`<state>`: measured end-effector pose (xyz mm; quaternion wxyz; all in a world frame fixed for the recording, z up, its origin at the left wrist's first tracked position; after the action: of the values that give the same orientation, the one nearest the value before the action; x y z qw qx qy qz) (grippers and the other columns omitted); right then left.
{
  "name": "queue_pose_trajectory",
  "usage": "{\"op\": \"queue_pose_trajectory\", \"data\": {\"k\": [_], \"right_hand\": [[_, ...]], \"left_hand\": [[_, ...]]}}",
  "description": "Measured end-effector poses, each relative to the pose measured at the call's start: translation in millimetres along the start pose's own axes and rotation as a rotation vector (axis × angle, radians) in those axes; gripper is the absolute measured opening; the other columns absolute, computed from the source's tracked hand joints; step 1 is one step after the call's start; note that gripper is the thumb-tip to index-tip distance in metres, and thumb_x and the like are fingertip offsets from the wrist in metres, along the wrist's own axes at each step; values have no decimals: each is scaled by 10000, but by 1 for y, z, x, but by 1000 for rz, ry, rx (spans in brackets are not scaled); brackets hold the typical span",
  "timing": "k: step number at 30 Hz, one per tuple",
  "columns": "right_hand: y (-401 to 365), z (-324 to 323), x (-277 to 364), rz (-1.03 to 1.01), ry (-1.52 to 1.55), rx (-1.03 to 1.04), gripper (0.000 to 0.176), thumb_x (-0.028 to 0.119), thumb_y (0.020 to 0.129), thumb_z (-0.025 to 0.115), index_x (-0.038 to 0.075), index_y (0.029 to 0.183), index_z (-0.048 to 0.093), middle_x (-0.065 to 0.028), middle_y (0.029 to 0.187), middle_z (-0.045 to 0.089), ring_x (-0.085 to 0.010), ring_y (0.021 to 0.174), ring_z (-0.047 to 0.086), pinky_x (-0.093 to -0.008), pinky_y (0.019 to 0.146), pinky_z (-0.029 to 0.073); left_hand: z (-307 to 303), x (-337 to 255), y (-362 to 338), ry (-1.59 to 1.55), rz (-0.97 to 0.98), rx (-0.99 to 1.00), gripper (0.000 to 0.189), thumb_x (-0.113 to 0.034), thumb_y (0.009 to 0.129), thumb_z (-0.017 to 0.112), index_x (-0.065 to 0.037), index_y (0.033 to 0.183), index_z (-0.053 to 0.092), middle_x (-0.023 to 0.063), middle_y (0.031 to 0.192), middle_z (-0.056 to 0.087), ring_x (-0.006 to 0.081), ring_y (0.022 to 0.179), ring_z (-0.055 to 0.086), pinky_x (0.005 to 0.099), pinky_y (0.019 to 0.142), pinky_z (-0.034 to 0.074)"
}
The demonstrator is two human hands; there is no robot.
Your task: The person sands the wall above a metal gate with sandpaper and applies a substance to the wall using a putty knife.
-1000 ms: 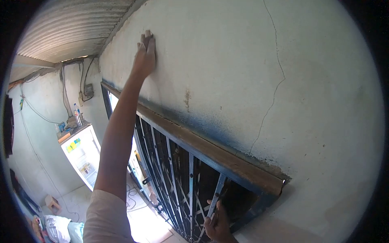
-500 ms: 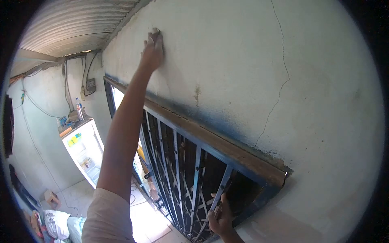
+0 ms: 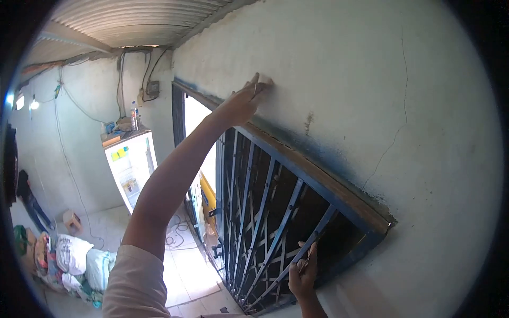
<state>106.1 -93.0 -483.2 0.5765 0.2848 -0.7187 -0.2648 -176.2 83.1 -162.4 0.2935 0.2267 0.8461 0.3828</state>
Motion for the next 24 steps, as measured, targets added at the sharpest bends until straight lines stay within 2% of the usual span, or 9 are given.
{"op": "queue_pose_trajectory", "data": {"k": [2,3,5,7,9,11,14,20,24], "right_hand": [[0,0,-1,-19,-17,2,804,10,851,475,7,1552,82,-220,1408,419,-41,650,415,-181,577,388],[-1,0,-3,-26,-27,0,803,7,850,470,8,1552,80,-220,1413,417,-40,641,411,-180,572,385],[-4,0,-8,-30,-39,-1,803,9,853,475,5,1550,76,-217,1423,411,-37,640,407,-182,577,387],[-5,-1,-10,-54,-56,10,793,16,868,482,0,1547,72,-221,1461,385,-32,638,401,-186,591,394],[-6,-2,-11,-54,-29,8,787,24,879,487,-4,1545,69,-226,1474,373,-35,638,402,-189,597,397],[-6,0,-6,-25,-1,1,778,23,889,482,-11,1542,61,-232,1492,358,-43,637,407,-189,604,401],[-10,-3,-6,-106,-162,-15,773,19,895,480,-19,1538,53,-237,1481,364,-51,628,433,-196,596,416],[-16,-7,28,-207,-161,-45,880,118,933,547,-11,1529,-88,-238,1277,451,-62,600,443,-189,552,422],[47,6,104,-344,-217,125,879,293,985,513,-53,1514,-98,-129,1019,470,-74,616,394,-184,549,384]], "left_hand": [[-14,-13,-28,-193,87,-9,482,-317,1032,389,18,1360,502,232,1533,331,371,1463,232,445,1170,242],[-30,-29,-50,-271,128,-136,411,-248,1024,427,41,1286,558,249,1379,526,314,1381,421,354,1107,341],[-30,-26,-96,-762,87,-231,375,-234,1023,443,48,1223,587,200,1145,663,242,1121,618,304,949,458],[-15,-23,-168,-946,-162,-246,327,-237,1021,460,15,1135,635,63,919,669,130,806,623,234,709,466],[38,-18,-224,-1236,-147,-150,381,-279,974,505,38,1144,632,117,1035,676,197,933,642,298,843,493],[81,-27,-259,-1319,-307,-57,382,-270,936,551,54,1111,653,177,1295,574,258,1213,530,368,1075,335],[138,-25,-274,-1290,-281,-72,409,-289,941,551,75,1093,658,187,1495,375,302,1358,366,409,1127,254],[158,8,-256,-1069,-376,-191,390,-262,946,552,90,1077,660,171,1512,357,314,1351,366,407,1128,257],[184,21,-253,-1456,-524,-158,334,-226,955,549,82,1022,659,115,1263,551,218,1175,514,308,1027,354]]}}
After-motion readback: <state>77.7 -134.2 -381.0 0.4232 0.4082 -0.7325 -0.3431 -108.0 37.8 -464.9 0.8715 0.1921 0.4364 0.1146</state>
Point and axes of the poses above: each hand's wrist, its own y-axis towards the middle knuckle, its own z-axis out of the palm, x = y × z, the point moved 7 cm from there along y, towards the middle knuckle
